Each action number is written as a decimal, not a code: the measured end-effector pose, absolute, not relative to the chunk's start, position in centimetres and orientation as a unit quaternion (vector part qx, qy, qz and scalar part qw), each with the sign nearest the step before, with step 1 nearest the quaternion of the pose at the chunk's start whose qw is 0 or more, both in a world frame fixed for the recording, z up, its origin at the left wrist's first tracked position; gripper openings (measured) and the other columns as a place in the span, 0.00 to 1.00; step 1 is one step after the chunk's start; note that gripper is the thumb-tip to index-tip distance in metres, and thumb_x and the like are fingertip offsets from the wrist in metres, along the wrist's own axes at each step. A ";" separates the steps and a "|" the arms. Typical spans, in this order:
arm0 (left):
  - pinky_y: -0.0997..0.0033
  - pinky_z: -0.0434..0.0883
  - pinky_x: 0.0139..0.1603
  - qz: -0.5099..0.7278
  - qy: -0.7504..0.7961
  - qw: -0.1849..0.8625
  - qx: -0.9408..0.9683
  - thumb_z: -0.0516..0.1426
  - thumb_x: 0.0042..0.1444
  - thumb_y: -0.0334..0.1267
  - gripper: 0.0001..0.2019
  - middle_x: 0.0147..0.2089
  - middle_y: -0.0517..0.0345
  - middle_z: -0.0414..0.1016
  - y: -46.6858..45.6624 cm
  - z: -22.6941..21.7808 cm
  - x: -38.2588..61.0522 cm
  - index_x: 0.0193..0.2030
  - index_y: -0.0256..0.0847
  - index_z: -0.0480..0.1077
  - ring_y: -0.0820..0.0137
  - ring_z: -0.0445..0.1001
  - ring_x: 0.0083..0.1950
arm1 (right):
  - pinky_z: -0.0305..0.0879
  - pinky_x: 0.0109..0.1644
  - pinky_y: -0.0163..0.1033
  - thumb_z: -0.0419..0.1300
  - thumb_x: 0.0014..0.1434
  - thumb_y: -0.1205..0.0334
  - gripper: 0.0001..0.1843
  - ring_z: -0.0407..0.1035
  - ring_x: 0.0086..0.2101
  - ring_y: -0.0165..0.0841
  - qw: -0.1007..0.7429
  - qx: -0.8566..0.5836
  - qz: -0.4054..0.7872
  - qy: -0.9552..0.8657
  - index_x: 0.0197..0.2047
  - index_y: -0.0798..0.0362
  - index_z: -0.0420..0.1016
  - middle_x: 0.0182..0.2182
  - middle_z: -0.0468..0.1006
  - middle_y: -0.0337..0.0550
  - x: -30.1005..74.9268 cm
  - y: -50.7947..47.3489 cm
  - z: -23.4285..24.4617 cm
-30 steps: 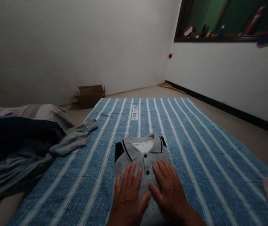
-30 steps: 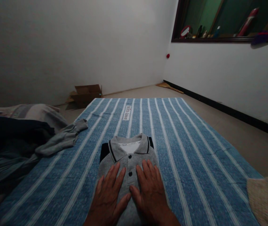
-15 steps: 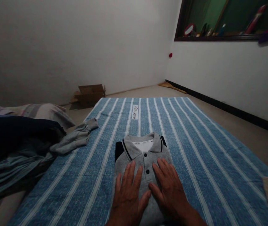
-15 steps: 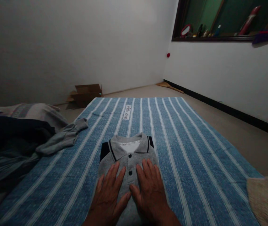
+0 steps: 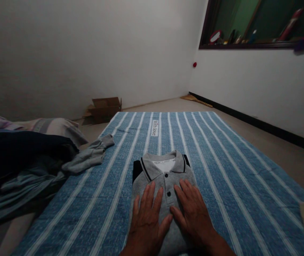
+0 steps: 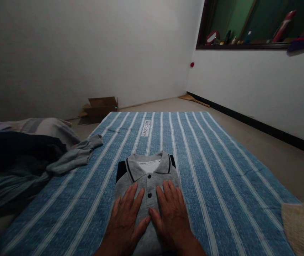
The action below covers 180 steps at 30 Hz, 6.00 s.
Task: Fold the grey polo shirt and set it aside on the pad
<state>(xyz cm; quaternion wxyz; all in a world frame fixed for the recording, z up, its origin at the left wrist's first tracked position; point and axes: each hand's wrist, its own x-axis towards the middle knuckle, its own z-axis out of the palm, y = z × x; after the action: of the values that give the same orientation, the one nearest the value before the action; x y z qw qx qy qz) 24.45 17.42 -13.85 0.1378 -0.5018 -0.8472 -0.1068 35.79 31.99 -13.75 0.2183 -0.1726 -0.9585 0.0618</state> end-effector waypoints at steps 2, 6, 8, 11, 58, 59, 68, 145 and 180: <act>0.46 0.56 0.63 -0.106 -0.848 0.131 -0.502 0.51 0.59 0.46 0.30 0.71 0.48 0.49 17.4 -13.8 24.5 0.67 0.44 0.53 0.56 0.50 0.70 | 0.58 0.60 0.56 0.55 0.60 0.55 0.27 0.54 0.62 0.47 0.222 -0.172 0.064 -0.958 0.62 0.53 0.62 0.62 0.62 0.52 35.8 32.0 -13.8; 0.45 0.56 0.63 -0.105 -0.858 0.096 -0.493 0.52 0.58 0.45 0.30 0.71 0.49 0.49 17.5 -13.3 24.5 0.67 0.45 0.53 0.55 0.50 0.70 | 0.57 0.60 0.56 0.55 0.61 0.56 0.27 0.55 0.61 0.46 0.232 -0.169 0.060 -0.956 0.62 0.53 0.62 0.61 0.63 0.53 35.8 31.9 -13.9; 0.44 0.57 0.63 -0.107 -0.860 0.069 -0.495 0.52 0.58 0.45 0.30 0.71 0.48 0.49 17.4 -12.9 24.4 0.67 0.45 0.53 0.55 0.50 0.69 | 0.58 0.60 0.56 0.55 0.61 0.56 0.26 0.56 0.61 0.47 0.238 -0.167 0.056 -0.955 0.61 0.54 0.63 0.61 0.64 0.53 35.8 31.8 -13.9; 0.44 0.58 0.62 -0.124 -0.855 0.046 -0.502 0.51 0.59 0.44 0.28 0.70 0.46 0.52 17.4 -12.2 24.0 0.66 0.42 0.56 0.56 0.52 0.69 | 0.58 0.59 0.56 0.55 0.61 0.55 0.26 0.57 0.60 0.47 0.239 -0.170 0.057 -0.954 0.60 0.55 0.64 0.60 0.64 0.54 35.9 31.7 -14.0; 0.43 0.52 0.63 -0.089 -0.923 0.043 -0.371 0.45 0.61 0.49 0.30 0.71 0.41 0.47 19.8 -12.9 19.9 0.66 0.34 0.55 0.55 0.44 0.71 | 0.65 0.56 0.53 0.55 0.60 0.52 0.27 0.60 0.59 0.46 0.264 -0.156 0.057 -0.950 0.61 0.50 0.64 0.60 0.66 0.50 35.7 32.6 -14.9; 0.43 0.52 0.63 -0.090 -0.924 0.041 -0.370 0.46 0.60 0.49 0.30 0.71 0.41 0.47 19.7 -12.9 19.9 0.66 0.34 0.56 0.55 0.44 0.71 | 0.65 0.56 0.53 0.55 0.60 0.52 0.27 0.61 0.58 0.46 0.266 -0.155 0.056 -0.950 0.61 0.50 0.65 0.60 0.66 0.50 35.6 32.6 -14.9; 0.44 0.51 0.65 -0.064 -0.930 0.027 -0.361 0.45 0.60 0.50 0.31 0.71 0.42 0.45 20.0 -12.3 20.1 0.66 0.32 0.55 0.55 0.43 0.71 | 0.66 0.55 0.52 0.55 0.60 0.52 0.27 0.61 0.58 0.46 0.274 -0.152 0.035 -0.949 0.61 0.51 0.64 0.60 0.65 0.50 35.7 32.5 -15.0; 0.45 0.51 0.65 -0.078 -0.928 0.028 -0.364 0.47 0.60 0.49 0.31 0.71 0.42 0.47 19.9 -12.4 20.1 0.65 0.33 0.56 0.56 0.44 0.71 | 0.63 0.57 0.53 0.55 0.60 0.53 0.28 0.58 0.60 0.46 0.261 -0.156 0.068 -0.950 0.63 0.50 0.62 0.61 0.64 0.50 35.9 32.6 -14.9; 0.46 0.48 0.66 -0.067 -0.934 -0.007 -0.352 0.46 0.60 0.49 0.31 0.71 0.43 0.44 20.0 -11.7 20.3 0.67 0.32 0.54 0.56 0.41 0.72 | 0.64 0.56 0.53 0.55 0.60 0.52 0.28 0.60 0.59 0.46 0.267 -0.156 0.058 -0.949 0.62 0.50 0.63 0.61 0.64 0.49 35.7 32.6 -15.2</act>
<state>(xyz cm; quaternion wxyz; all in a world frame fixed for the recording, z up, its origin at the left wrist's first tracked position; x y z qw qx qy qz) 20.28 20.04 -11.73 -0.0069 -0.3520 -0.9335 -0.0672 35.74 32.60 -15.15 0.2666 -0.1563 -0.9493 0.0575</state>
